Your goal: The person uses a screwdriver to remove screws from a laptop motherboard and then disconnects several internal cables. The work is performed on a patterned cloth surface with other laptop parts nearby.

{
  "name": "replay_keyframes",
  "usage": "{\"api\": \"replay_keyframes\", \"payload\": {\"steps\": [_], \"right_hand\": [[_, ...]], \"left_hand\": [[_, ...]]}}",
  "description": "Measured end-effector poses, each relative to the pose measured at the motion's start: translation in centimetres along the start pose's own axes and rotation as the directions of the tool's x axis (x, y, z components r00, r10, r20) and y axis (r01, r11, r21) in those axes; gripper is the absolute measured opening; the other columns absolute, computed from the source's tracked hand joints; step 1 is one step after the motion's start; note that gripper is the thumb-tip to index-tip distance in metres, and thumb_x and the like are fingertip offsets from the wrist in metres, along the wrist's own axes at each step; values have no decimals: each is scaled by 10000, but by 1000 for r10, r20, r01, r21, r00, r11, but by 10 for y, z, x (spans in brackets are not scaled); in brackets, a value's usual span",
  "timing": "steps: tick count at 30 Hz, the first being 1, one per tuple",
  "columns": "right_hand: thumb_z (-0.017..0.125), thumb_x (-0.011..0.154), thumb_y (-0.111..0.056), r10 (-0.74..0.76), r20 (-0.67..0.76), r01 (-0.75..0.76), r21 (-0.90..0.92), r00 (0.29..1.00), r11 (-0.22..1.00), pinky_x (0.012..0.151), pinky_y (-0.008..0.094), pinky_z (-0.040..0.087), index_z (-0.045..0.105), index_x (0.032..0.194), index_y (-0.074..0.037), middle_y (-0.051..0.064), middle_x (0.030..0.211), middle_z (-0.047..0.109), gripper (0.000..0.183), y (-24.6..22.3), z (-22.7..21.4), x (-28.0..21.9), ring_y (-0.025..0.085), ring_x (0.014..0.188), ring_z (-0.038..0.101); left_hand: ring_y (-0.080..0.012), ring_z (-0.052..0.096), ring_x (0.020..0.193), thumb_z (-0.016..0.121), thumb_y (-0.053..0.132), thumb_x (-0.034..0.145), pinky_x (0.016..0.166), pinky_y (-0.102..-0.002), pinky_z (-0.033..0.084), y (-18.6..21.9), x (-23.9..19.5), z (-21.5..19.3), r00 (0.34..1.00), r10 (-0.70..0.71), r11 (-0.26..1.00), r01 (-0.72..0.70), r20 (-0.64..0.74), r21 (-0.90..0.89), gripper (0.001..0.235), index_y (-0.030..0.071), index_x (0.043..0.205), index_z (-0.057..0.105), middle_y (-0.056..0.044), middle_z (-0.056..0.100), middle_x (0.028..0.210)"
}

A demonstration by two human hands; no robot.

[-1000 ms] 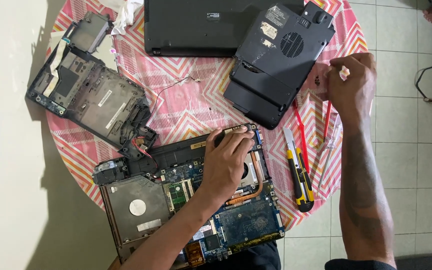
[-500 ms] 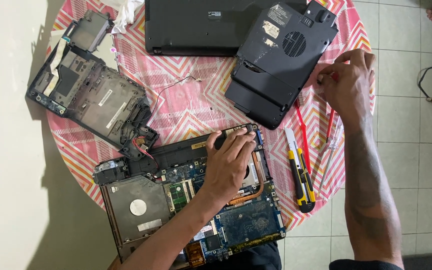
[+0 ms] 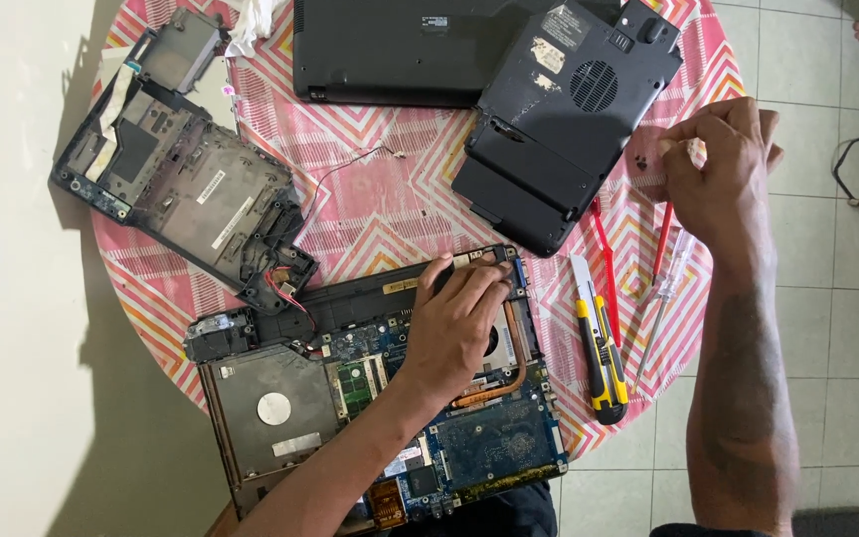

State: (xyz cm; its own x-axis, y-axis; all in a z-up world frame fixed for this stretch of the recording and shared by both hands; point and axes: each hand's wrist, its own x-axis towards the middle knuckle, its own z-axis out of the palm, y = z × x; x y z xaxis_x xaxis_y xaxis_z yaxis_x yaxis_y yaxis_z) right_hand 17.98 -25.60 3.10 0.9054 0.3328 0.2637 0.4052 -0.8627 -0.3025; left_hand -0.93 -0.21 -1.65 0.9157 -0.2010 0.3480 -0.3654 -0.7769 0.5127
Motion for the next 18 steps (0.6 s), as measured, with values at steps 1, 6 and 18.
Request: {"api": "replay_keyframes", "payload": {"steps": [1, 6, 18], "right_hand": [[581, 947, 19, -36, -4, 36, 85, 999, 996, 806, 482, 334, 655, 972, 24, 129, 1031, 490, 78, -9, -6, -2, 284, 993, 433], [614, 963, 70, -114, 111, 58, 419, 987, 906, 1217, 563, 217, 601, 911, 30, 108, 853, 566, 67, -79, -11, -24, 209, 754, 482], [641, 917, -80, -12, 504, -311, 551, 864, 775, 555, 311, 495, 711, 965, -18, 148, 729, 620, 106, -108, 22, -38, 223, 619, 632]], "left_hand": [[-274, 512, 1266, 614, 85, 963, 1166, -542, 287, 1, 1, -2, 1000, -1, 1000, 1, -4, -14, 216, 71, 1178, 623, -81, 575, 1267], [-264, 497, 1284, 581, 109, 990, 1164, -499, 327, 5, 4, -8, 999, -5, 999, 3, -51, -43, 168, 64, 1138, 647, -76, 572, 1236], [-168, 568, 1196, 589, 87, 975, 1070, -497, 354, 11, 12, -19, 998, -52, 995, 55, -43, 82, 109, 118, 1076, 619, -24, 594, 1084]]}}
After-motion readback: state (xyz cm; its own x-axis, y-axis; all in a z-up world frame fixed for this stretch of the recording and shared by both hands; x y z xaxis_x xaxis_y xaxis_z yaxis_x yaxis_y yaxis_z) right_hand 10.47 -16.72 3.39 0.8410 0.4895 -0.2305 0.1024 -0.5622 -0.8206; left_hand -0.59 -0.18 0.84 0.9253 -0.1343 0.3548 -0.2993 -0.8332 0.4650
